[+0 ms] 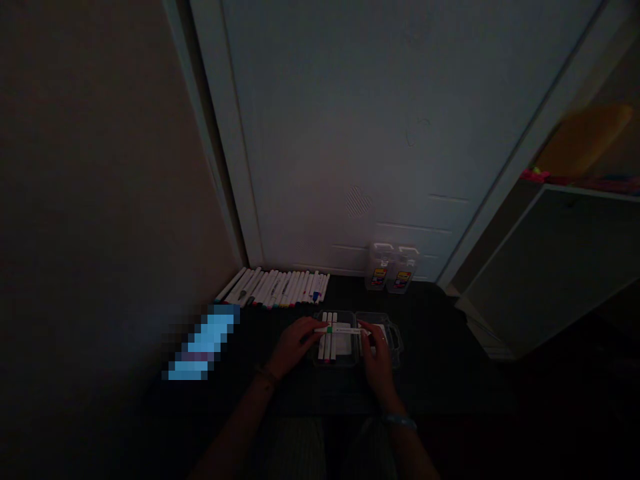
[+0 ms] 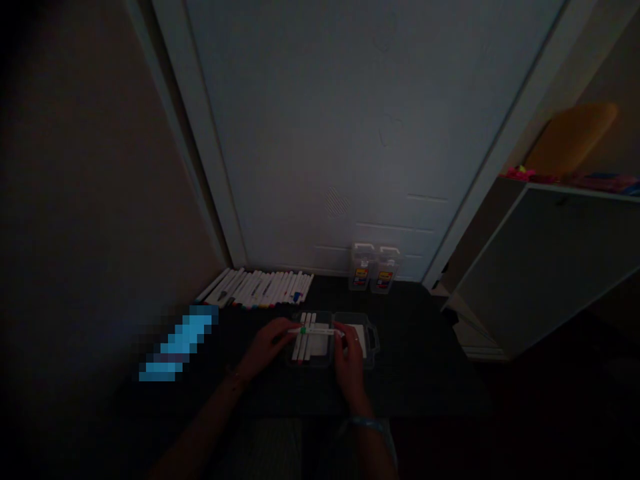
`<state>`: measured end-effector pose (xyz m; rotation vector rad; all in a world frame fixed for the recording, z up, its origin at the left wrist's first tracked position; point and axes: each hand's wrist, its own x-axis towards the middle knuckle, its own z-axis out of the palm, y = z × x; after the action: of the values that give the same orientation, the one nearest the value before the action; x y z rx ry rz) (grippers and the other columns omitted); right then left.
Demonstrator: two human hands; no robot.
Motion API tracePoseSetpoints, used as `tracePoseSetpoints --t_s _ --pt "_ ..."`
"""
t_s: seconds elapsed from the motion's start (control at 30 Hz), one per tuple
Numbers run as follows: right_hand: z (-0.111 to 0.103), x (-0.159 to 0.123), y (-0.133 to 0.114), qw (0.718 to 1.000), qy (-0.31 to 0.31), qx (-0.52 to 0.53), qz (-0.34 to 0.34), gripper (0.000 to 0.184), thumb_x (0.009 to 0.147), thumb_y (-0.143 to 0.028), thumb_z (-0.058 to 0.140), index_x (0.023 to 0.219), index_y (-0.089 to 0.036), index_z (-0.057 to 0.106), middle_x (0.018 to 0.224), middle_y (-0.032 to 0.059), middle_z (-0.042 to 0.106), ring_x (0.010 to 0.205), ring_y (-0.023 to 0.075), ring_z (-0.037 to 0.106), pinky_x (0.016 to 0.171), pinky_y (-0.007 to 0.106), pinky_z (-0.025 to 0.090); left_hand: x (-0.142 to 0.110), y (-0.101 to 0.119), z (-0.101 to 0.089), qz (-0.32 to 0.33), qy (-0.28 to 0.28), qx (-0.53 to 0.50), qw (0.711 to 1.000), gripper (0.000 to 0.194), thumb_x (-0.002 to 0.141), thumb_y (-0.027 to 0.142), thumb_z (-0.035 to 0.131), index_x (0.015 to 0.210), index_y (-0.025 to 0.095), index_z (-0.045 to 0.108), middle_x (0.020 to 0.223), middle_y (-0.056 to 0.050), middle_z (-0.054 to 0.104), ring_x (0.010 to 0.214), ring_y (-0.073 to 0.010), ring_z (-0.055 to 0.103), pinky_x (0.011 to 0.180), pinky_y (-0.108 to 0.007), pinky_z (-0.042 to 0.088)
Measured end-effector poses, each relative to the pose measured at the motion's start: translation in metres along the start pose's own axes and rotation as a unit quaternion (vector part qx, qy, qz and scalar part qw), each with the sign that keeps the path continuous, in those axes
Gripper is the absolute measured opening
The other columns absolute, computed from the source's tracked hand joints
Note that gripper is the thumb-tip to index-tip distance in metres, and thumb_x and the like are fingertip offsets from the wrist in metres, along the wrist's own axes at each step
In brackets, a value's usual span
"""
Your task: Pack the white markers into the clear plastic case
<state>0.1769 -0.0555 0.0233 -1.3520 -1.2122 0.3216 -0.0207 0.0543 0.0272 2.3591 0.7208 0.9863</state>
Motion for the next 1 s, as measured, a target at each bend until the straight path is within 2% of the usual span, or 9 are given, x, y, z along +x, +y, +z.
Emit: tracePoseSetpoints --t_s 0.2,0.4,0.77,1.0 --pt "0.0005 0.0010 0.0000 1.000 0.005 -0.017 -0.014 0.029 0.093 -0.032 0.040 0.113 -0.023 0.059 0.107 0.0071 0.060 0.099 0.0197 0.054 0.085 0.035 0.043 0.0007 0.0027 -0.0018 0.003 -0.005 -0.008 1.000 0.026 0.091 0.031 0.047 0.112 0.024 0.062 0.105 -0.004 0.064 0.099 -0.0174 0.057 0.090 -0.034 0.046" --pt "0.0005 0.0004 0.0031 1.000 -0.009 -0.012 0.004 0.027 0.093 -0.033 0.041 0.105 -0.021 0.062 0.102 0.0063 0.062 0.095 0.0192 0.056 0.083 0.032 0.044 0.0008 0.0012 -0.0006 -0.007 0.004 -0.004 1.000 0.026 0.091 0.030 0.046 0.110 0.025 0.063 0.099 -0.002 0.064 0.093 -0.0158 0.059 0.085 -0.029 0.047" --pt "0.0004 0.0002 -0.0003 1.000 -0.006 -0.002 0.005 0.028 0.094 -0.034 0.038 0.104 -0.021 0.060 0.102 0.0059 0.063 0.097 0.0187 0.057 0.086 0.031 0.043 0.0015 0.0063 -0.0028 -0.010 0.001 -0.015 1.000 0.025 0.090 0.033 0.048 0.108 0.023 0.063 0.101 -0.004 0.063 0.096 -0.0172 0.058 0.087 -0.031 0.046" --pt "0.0008 -0.0004 0.0012 1.000 0.002 -0.010 0.014 0.028 0.093 -0.035 0.039 0.108 -0.021 0.059 0.106 0.0067 0.062 0.099 0.0196 0.056 0.085 0.032 0.043 0.0016 0.0073 -0.0024 -0.029 0.003 -0.017 0.999 0.024 0.089 0.033 0.049 0.105 0.023 0.063 0.099 -0.003 0.063 0.090 -0.0163 0.058 0.079 -0.028 0.048"
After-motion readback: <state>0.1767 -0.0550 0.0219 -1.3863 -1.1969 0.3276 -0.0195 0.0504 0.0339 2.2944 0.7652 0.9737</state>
